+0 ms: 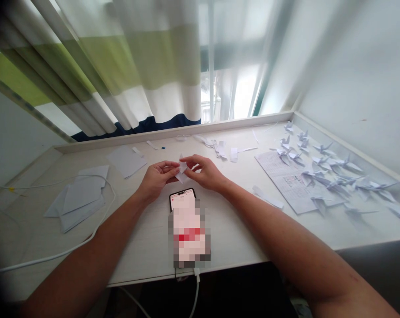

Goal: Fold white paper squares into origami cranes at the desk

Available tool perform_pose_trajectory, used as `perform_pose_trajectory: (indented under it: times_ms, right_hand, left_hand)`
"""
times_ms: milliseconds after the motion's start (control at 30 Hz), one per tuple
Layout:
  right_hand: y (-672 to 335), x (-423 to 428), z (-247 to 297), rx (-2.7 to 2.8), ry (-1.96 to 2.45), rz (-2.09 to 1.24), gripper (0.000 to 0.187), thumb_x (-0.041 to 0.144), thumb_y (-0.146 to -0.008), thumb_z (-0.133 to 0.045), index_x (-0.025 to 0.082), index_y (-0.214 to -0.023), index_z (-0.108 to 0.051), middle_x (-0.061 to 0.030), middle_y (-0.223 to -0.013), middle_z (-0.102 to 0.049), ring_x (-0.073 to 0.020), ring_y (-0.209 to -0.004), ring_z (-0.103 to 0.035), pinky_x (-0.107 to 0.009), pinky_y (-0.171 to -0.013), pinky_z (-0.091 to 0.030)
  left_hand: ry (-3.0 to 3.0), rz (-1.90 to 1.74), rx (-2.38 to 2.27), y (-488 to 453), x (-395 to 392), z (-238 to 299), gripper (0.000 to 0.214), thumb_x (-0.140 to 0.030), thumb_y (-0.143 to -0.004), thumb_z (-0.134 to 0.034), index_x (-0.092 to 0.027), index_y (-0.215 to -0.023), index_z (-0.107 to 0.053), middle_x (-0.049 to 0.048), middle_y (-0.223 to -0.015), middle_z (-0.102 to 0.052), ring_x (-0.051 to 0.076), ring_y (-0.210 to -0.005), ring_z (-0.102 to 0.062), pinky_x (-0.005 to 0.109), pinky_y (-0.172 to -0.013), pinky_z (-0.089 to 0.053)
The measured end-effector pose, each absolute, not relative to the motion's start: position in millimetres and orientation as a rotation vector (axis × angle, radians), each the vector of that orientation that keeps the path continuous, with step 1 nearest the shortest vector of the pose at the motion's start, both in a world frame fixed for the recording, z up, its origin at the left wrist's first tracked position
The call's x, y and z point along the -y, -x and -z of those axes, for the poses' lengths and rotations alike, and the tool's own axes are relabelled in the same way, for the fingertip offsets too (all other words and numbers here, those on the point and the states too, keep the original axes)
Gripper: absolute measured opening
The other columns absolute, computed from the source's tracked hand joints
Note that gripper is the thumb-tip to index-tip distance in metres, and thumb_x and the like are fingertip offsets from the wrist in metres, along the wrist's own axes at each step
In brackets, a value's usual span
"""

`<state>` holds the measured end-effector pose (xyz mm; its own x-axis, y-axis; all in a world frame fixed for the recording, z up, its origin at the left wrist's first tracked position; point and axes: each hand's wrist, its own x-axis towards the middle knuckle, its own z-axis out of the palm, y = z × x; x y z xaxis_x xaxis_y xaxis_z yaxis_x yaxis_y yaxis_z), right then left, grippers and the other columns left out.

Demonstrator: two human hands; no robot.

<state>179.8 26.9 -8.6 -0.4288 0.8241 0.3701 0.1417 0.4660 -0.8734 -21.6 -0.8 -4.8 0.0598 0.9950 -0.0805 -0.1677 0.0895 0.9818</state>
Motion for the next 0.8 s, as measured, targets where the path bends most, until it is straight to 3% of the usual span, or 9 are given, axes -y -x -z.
perform_pose_trajectory:
  times_ms: [100,200,300,500,600,800]
  right_hand:
    - [-178.9,-29.1,11.2,1.729,0.841,-1.134,0.044,0.026,-0.081,-0.076,0.02,-0.124,-0.07,-0.0036,-0.094,-0.072,-0.0167,-0.084,-0.068,-0.034,-0.079,-0.059]
    - [-179.2,-30.2,11.2,1.681,0.865,-1.234,0.032,0.034,-0.08,-0.08,0.017,-0.106,-0.074,-0.0055,-0.092,-0.074,-0.0176,-0.082,-0.068,-0.034,-0.079,-0.058]
    - [-178.9,-30.0,9.8,1.673,0.883,-1.274,0.032,0.046,-0.08,-0.081,0.017,-0.091,-0.076,-0.0069,-0.09,-0.077,-0.0187,-0.08,-0.068,-0.034,-0.075,-0.056]
    - [-177.8,-30.8,8.8,1.652,0.912,-1.209,0.033,0.05,-0.079,-0.081,0.018,-0.087,-0.078,-0.0058,-0.086,-0.078,-0.0187,-0.077,-0.067,-0.032,-0.071,-0.053]
    - [-177.9,-31.1,8.6,1.649,0.924,-1.19,0.033,0.05,-0.08,-0.08,0.018,-0.086,-0.078,-0.0058,-0.084,-0.078,-0.0184,-0.075,-0.067,-0.032,-0.069,-0.052]
    - [-177.8,-30.4,8.8,1.665,0.914,-1.198,0.034,0.05,-0.081,-0.079,0.017,-0.086,-0.078,-0.0054,-0.083,-0.078,-0.0173,-0.073,-0.066,-0.032,-0.07,-0.051]
  left_hand:
    - [-1.141,-1.252,-1.12,18.8,0.1,6.1,0.052,-0.047,-0.061,-0.097,-0.014,-0.092,-0.071,0.0063,-0.081,-0.08,0.019,-0.074,-0.074,0.035,-0.076,-0.063]
    - [-1.209,-1.291,-1.14,17.9,-0.2,6.7,0.052,-0.049,-0.065,-0.094,-0.015,-0.095,-0.068,0.006,-0.081,-0.08,0.02,-0.076,-0.075,0.035,-0.075,-0.062]
    - [-1.233,-1.291,-1.136,18.0,1.4,4.6,0.051,-0.046,-0.069,-0.092,-0.017,-0.101,-0.065,0.0051,-0.081,-0.08,0.02,-0.075,-0.075,0.035,-0.076,-0.062]
    - [-1.156,-1.259,-1.115,17.0,4.0,-0.3,0.05,-0.036,-0.073,-0.088,-0.016,-0.112,-0.064,0.0064,-0.09,-0.081,0.02,-0.081,-0.076,0.041,-0.085,-0.064]
    - [-1.141,-1.247,-1.101,16.9,3.1,1.0,0.051,-0.033,-0.071,-0.088,-0.015,-0.114,-0.067,0.0069,-0.096,-0.08,0.02,-0.084,-0.076,0.039,-0.082,-0.065]
    - [-1.254,-1.194,-1.094,17.5,3.2,4.0,0.047,-0.051,-0.073,-0.089,-0.012,-0.098,-0.078,0.0089,-0.095,-0.079,0.018,-0.079,-0.071,0.033,-0.073,-0.064]
